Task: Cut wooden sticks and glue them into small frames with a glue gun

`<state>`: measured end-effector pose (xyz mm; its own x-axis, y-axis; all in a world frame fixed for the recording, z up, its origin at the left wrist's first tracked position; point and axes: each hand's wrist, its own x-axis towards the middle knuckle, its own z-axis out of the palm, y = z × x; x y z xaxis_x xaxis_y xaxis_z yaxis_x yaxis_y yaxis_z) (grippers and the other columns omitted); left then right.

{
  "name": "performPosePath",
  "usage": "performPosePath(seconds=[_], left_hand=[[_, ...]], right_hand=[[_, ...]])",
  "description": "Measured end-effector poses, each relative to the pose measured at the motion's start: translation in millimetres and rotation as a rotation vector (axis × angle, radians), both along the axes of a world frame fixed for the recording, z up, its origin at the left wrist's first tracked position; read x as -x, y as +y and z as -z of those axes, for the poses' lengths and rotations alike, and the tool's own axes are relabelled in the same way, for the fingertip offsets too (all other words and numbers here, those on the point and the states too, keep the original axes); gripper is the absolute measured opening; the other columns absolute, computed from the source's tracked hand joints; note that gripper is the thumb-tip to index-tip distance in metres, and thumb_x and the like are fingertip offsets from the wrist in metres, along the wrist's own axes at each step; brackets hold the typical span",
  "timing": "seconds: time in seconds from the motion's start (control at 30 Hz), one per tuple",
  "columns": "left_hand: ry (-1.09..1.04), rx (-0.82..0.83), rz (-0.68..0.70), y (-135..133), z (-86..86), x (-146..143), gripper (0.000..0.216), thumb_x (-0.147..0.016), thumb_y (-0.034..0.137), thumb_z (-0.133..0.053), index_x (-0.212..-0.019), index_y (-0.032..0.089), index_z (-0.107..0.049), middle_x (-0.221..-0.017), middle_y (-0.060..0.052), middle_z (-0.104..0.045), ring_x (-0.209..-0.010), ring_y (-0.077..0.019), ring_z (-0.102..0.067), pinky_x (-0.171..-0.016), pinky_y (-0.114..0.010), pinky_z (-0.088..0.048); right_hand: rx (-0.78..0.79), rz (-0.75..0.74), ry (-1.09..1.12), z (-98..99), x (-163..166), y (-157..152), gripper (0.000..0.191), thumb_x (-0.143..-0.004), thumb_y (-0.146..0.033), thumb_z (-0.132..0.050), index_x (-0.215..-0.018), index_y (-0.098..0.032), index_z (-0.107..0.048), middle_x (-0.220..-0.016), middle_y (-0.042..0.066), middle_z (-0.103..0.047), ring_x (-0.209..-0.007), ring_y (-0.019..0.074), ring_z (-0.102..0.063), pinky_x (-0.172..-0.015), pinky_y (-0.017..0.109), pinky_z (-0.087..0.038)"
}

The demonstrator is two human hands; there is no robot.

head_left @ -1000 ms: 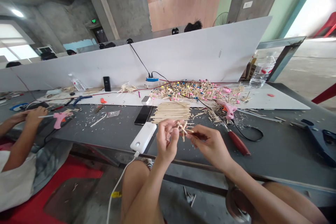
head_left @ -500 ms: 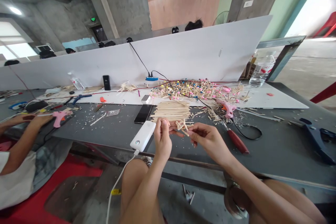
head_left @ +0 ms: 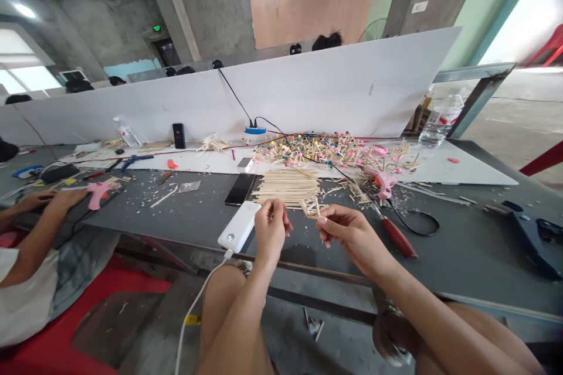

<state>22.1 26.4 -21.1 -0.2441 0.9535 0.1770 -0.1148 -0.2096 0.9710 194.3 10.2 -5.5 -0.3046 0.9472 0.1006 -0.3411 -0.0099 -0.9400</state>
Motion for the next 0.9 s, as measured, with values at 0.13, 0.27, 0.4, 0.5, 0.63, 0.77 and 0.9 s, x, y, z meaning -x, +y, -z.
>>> performPosePath(seconds=[0.13,0.27,0.4,0.5,0.63,0.77,0.9], left_hand=[[0.101,0.005,0.061,-2.2,2.3,-1.2,0.046,-0.090,0.056,-0.060,-0.067,0.016,-0.054,-0.049,0.003,-0.050,-0.040,-0.0082,-0.049,-0.037,-0.017,-0.038],[0.041,-0.004,0.105,-2.2,1.7,-2.4,0.038,-0.082,0.051,-0.071,-0.086,0.014,-0.062,-0.065,-0.001,-0.061,-0.052,-0.0126,-0.060,-0.042,-0.020,-0.048],[0.084,-0.049,0.110,-4.3,-2.3,-4.2,0.036,-0.087,0.051,-0.066,-0.084,0.016,-0.059,-0.058,0.003,-0.056,-0.047,-0.0119,-0.058,-0.041,-0.020,-0.046],[0.162,-0.057,0.086,-7.5,-3.3,-5.2,0.037,-0.092,0.052,-0.058,-0.079,0.018,-0.057,-0.050,0.005,-0.051,-0.040,-0.0099,-0.052,-0.037,-0.018,-0.039],[0.237,-0.060,0.032,-7.3,-0.3,-4.9,0.045,-0.095,0.050,-0.054,-0.064,0.018,-0.051,-0.045,0.005,-0.047,-0.038,-0.0080,-0.048,-0.039,-0.017,-0.036],[0.107,-0.057,0.096,-2.8,0.0,-4.5,0.034,-0.081,0.046,-0.074,-0.096,0.017,-0.066,-0.075,-0.002,-0.068,-0.059,-0.0157,-0.067,-0.046,-0.021,-0.050],[0.090,-0.069,0.229,-4.9,-5.3,-6.4,0.036,-0.087,0.049,-0.066,-0.101,0.015,-0.070,-0.094,-0.009,-0.072,-0.065,-0.0178,-0.070,-0.048,-0.023,-0.051]], right_hand=[[0.015,-0.008,0.015,-1.6,-1.0,-0.4,0.018,-0.080,-0.034,-0.078,-0.080,-0.018,-0.070,-0.064,-0.002,-0.058,-0.057,0.0103,-0.053,-0.051,0.023,-0.043],[0.018,-0.009,0.023,-2.8,-3.2,-0.5,0.018,-0.079,-0.034,-0.079,-0.081,-0.018,-0.071,-0.064,-0.001,-0.059,-0.057,0.0101,-0.053,-0.051,0.023,-0.043],[0.018,-0.015,0.023,-3.5,-3.5,0.3,0.019,-0.079,-0.035,-0.078,-0.081,-0.018,-0.071,-0.064,-0.001,-0.059,-0.057,0.0100,-0.053,-0.051,0.023,-0.042],[0.027,-0.013,0.025,-4.2,-3.5,0.7,0.019,-0.078,-0.035,-0.079,-0.080,-0.018,-0.071,-0.063,-0.001,-0.059,-0.057,0.0100,-0.053,-0.051,0.023,-0.042],[0.041,-0.006,0.037,-6.9,-5.2,0.3,0.021,-0.075,-0.036,-0.081,-0.079,-0.018,-0.070,-0.063,-0.002,-0.059,-0.056,0.0102,-0.053,-0.050,0.023,-0.042],[0.040,0.020,0.037,-9.9,-8.1,0.3,0.024,-0.073,-0.037,-0.082,-0.075,-0.018,-0.068,-0.064,-0.002,-0.060,-0.056,0.0103,-0.054,-0.049,0.023,-0.042],[0.025,0.032,0.019,-8.3,-9.8,1.3,0.023,-0.075,-0.037,-0.082,-0.078,-0.018,-0.069,-0.062,-0.002,-0.060,-0.056,0.0105,-0.054,-0.050,0.023,-0.042]])
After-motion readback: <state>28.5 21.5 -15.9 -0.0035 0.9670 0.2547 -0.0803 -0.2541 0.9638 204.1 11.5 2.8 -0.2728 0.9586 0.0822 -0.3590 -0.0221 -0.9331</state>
